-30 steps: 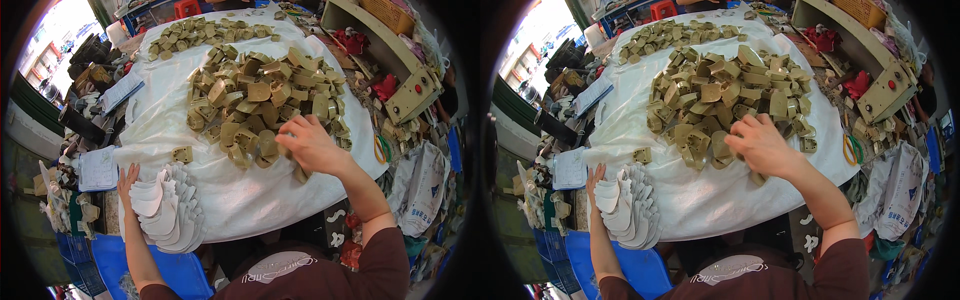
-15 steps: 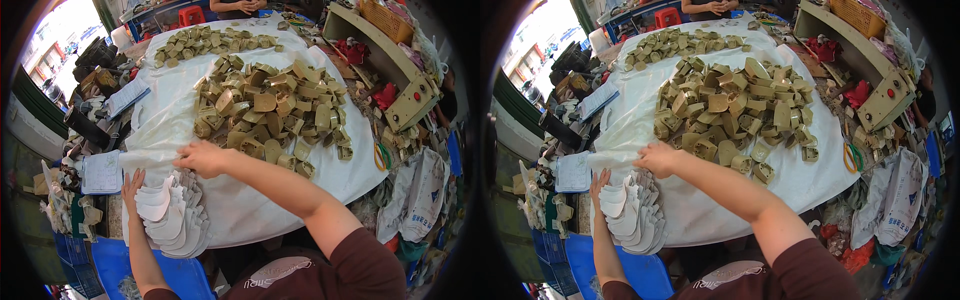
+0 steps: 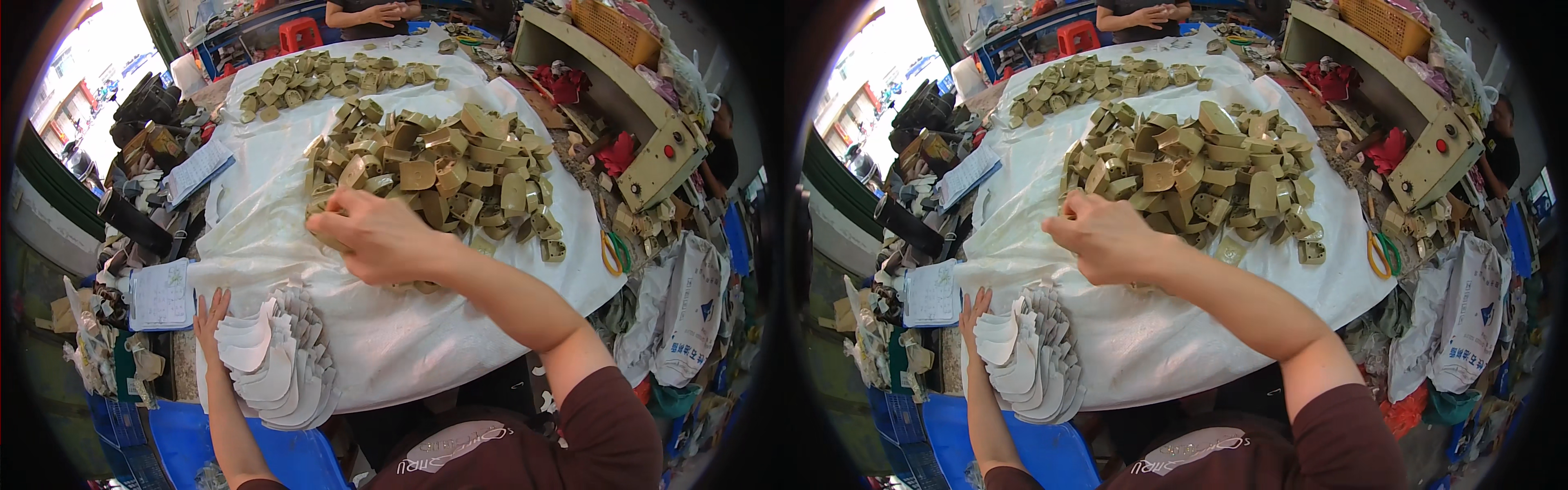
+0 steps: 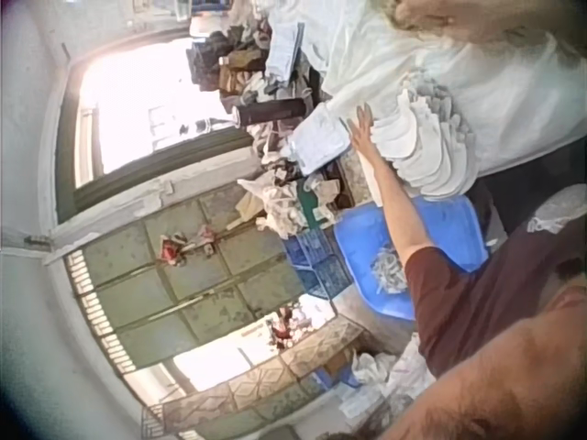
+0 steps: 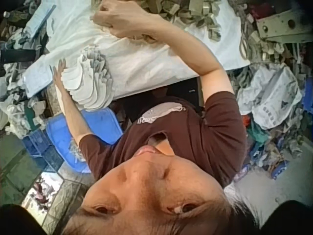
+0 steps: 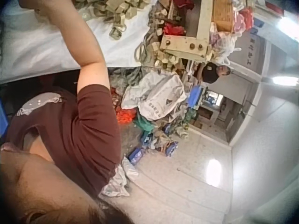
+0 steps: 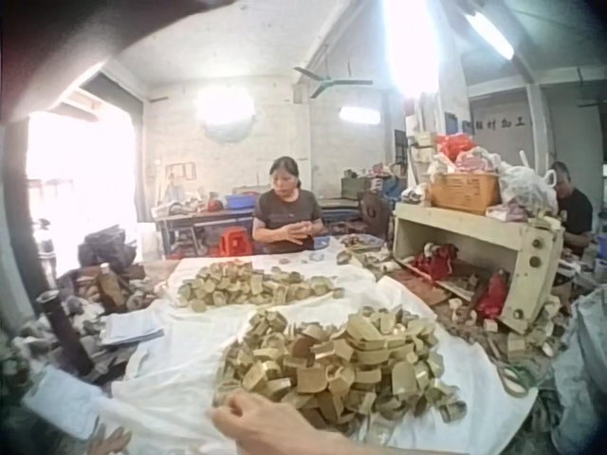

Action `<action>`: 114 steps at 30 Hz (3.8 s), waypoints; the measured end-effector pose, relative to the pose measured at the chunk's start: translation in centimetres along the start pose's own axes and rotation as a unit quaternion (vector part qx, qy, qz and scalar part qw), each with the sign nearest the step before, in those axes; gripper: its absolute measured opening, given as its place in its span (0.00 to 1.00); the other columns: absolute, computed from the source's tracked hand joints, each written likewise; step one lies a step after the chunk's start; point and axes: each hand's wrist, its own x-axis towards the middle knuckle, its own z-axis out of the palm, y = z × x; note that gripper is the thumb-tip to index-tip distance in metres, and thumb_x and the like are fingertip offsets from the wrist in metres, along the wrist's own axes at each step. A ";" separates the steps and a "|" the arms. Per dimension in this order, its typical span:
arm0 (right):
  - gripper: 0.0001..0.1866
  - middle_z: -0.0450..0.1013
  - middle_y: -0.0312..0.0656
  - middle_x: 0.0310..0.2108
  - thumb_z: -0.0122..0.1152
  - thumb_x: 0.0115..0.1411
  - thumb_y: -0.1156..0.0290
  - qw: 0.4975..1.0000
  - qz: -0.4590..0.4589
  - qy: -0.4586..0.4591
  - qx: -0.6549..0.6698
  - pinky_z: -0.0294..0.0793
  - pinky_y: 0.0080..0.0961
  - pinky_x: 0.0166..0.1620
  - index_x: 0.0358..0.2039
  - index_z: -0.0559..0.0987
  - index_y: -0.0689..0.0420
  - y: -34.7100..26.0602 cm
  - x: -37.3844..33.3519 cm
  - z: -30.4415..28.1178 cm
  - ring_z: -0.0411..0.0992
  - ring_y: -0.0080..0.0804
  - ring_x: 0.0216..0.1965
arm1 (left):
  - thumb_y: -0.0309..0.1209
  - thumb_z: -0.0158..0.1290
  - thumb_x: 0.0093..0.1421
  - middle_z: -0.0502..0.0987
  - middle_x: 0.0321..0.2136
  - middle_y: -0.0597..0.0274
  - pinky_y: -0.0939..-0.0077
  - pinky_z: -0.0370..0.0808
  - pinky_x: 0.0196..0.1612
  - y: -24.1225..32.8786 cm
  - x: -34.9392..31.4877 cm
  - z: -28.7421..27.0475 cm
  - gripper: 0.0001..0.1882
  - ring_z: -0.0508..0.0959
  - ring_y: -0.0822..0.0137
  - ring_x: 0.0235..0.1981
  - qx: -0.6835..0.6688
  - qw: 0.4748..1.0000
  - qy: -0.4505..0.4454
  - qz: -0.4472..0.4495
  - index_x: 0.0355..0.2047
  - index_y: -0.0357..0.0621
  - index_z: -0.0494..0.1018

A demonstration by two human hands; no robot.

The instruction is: The person transfers small beige plastic components from a blue basin into a clear plastic bag and ties it shut. They then proceed to attach white adhesive pads to the underside of similar plastic components, peeling the backing and pressing them into place one by one.

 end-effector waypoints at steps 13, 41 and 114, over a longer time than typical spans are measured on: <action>0.37 0.70 0.43 0.53 0.50 0.51 0.33 0.936 0.295 -0.066 -0.181 0.59 0.45 0.58 0.51 0.75 0.47 9.0 0.6 -10.2 0.63 0.48 0.55 | 0.39 0.51 0.57 0.65 0.60 0.72 0.47 0.45 0.63 -1.2 1.0 1.1 0.27 0.54 0.57 0.66 0.020 0.999 -0.002 0.030 0.59 0.66 0.66; 0.30 0.52 0.35 0.66 0.71 0.39 0.47 0.972 0.019 0.054 -0.227 0.37 0.57 0.64 0.45 0.75 0.33 -1.6 -19.9 0.3 0.40 0.55 0.66 | 0.21 0.44 0.59 0.70 0.55 0.54 0.68 0.60 0.60 8.9 2.9 -11.0 0.22 0.68 0.60 0.57 -0.152 0.963 0.212 0.067 0.56 0.37 0.67; 0.46 0.59 0.51 0.58 0.66 0.54 0.64 0.733 0.322 -0.031 0.598 0.62 0.29 0.58 0.66 0.48 0.59 -7.7 -5.0 12.3 0.63 0.35 0.55 | 0.28 0.48 0.56 0.61 0.60 0.44 0.64 0.54 0.63 14.0 -13.7 -2.2 0.33 0.60 0.54 0.62 -0.389 0.879 0.243 -0.130 0.61 0.30 0.55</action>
